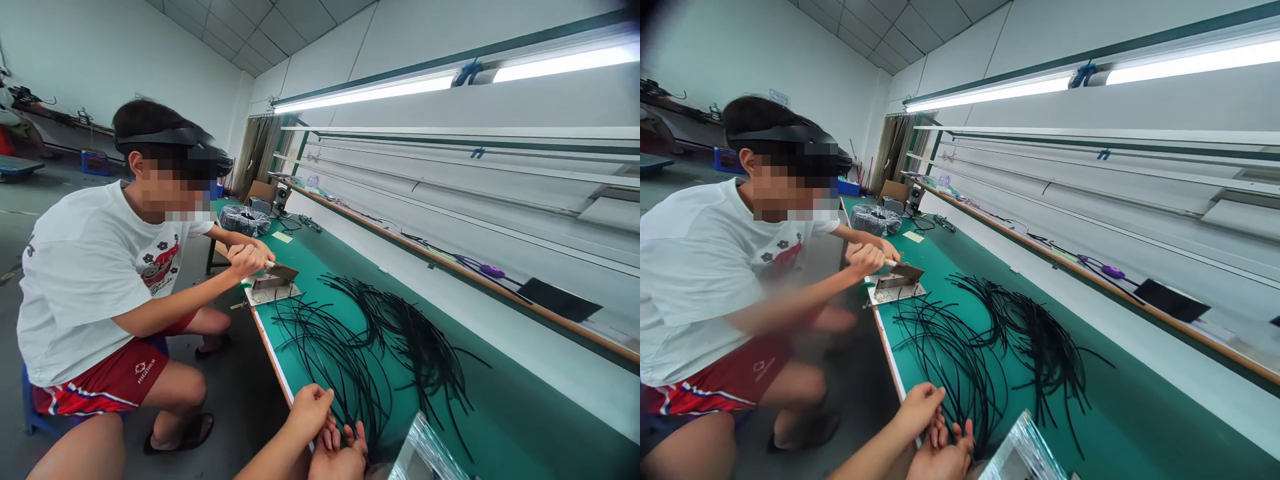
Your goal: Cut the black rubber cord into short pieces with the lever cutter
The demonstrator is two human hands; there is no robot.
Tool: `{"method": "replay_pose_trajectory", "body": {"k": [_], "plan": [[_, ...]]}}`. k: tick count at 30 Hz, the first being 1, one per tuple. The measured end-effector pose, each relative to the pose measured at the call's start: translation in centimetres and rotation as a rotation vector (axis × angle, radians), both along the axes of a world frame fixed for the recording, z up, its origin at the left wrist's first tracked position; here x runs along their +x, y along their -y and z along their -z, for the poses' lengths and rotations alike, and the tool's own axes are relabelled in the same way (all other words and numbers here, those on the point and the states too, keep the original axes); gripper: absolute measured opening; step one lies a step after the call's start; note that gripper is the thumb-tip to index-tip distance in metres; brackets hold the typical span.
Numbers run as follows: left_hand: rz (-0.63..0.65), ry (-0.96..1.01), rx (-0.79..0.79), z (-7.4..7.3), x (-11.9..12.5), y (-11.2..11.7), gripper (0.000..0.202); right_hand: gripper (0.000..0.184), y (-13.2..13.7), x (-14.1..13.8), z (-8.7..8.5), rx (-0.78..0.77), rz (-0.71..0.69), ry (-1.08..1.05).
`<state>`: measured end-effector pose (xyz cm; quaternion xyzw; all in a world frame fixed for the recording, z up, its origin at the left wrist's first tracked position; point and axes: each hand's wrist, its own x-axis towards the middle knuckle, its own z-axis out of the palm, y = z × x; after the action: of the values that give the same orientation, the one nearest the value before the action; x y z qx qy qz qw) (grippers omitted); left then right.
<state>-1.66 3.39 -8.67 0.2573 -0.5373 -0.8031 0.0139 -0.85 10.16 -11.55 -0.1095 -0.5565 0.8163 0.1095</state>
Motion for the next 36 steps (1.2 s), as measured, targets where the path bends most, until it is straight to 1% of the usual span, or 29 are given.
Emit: {"method": "replay_pose_trajectory", "body": {"k": [2, 4, 6, 8, 9, 11, 13, 15, 18, 19, 21, 24, 26, 29, 31, 33, 35, 36], "plan": [[-0.038, -0.031, 0.083, 0.4, -0.3, -0.1, 0.036, 0.031, 0.6, 0.2, -0.7, -0.131, 0.075, 0.032], [-0.117, -0.083, 0.208, 0.6, -0.5, -0.1, 0.037, 0.029, 1.2, 0.2, -1.9, -0.26, 0.133, 0.058], [-0.21, -0.156, 0.352, 0.4, -0.3, 0.1, 0.034, 0.027, 1.5, -0.1, -3.7, -0.366, 0.127, 0.024], [-0.261, -0.216, 0.456, -0.2, 0.3, 0.4, 0.031, 0.027, 1.5, -0.8, -5.6, -0.464, 0.104, -0.072], [-0.253, -0.231, 0.483, -0.5, 0.8, 0.6, 0.028, 0.027, 1.6, -1.3, -6.4, -0.505, 0.092, -0.125], [-0.212, -0.242, 0.504, -1.1, 1.9, 1.1, 0.025, 0.026, 1.8, -2.0, -7.8, -0.53, 0.077, -0.188], [-0.203, -0.232, 0.505, -1.2, 3.2, 1.7, 0.024, 0.025, 2.3, -2.2, -8.3, -0.533, 0.066, -0.195], [-0.262, -0.221, 0.474, -0.8, 4.7, 2.6, 0.026, 0.026, 3.2, -1.5, -8.1, -0.553, 0.066, -0.178], [-0.386, -0.242, 0.356, -0.1, 7.1, 4.5, 0.031, 0.035, 4.3, 1.0, -6.6, -0.543, 0.058, -0.113], [-0.418, -0.263, 0.317, -0.1, 7.8, 5.1, 0.035, 0.036, 4.5, 1.9, -5.9, -0.518, 0.04, -0.088], [-0.449, -0.299, 0.273, -0.7, 8.5, 6.3, 0.044, 0.033, 4.6, 3.4, -4.6, -0.462, -0.009, -0.061], [-0.402, -0.304, 0.254, -2.3, 7.8, 7.6, 0.054, 0.032, 4.3, 4.1, -3.5, -0.446, -0.048, -0.064], [-0.369, -0.315, 0.241, -3.4, 6.7, 8.1, 0.056, 0.033, 4.1, 3.9, -3.3, -0.452, -0.054, -0.057], [-0.383, -0.332, 0.223, -4.4, 5.4, 8.4, 0.056, 0.034, 3.9, 3.6, -3.1, -0.428, -0.078, -0.041], [-0.406, -0.308, 0.222, -4.5, 5.1, 8.3, 0.057, 0.037, 3.8, 3.4, -2.5, -0.391, -0.102, -0.048], [-0.418, -0.293, 0.225, -4.1, 5.2, 7.8, 0.056, 0.043, 3.7, 3.1, -1.5, -0.315, -0.119, -0.046], [-0.427, -0.28, 0.207, -3.4, 5.6, 6.8, 0.055, 0.052, 3.8, 2.8, -0.5, -0.181, -0.152, -0.01], [-0.431, -0.271, 0.193, -3.0, 5.9, 6.2, 0.055, 0.056, 3.9, 2.7, -0.2, -0.1, -0.192, 0.006]]}}
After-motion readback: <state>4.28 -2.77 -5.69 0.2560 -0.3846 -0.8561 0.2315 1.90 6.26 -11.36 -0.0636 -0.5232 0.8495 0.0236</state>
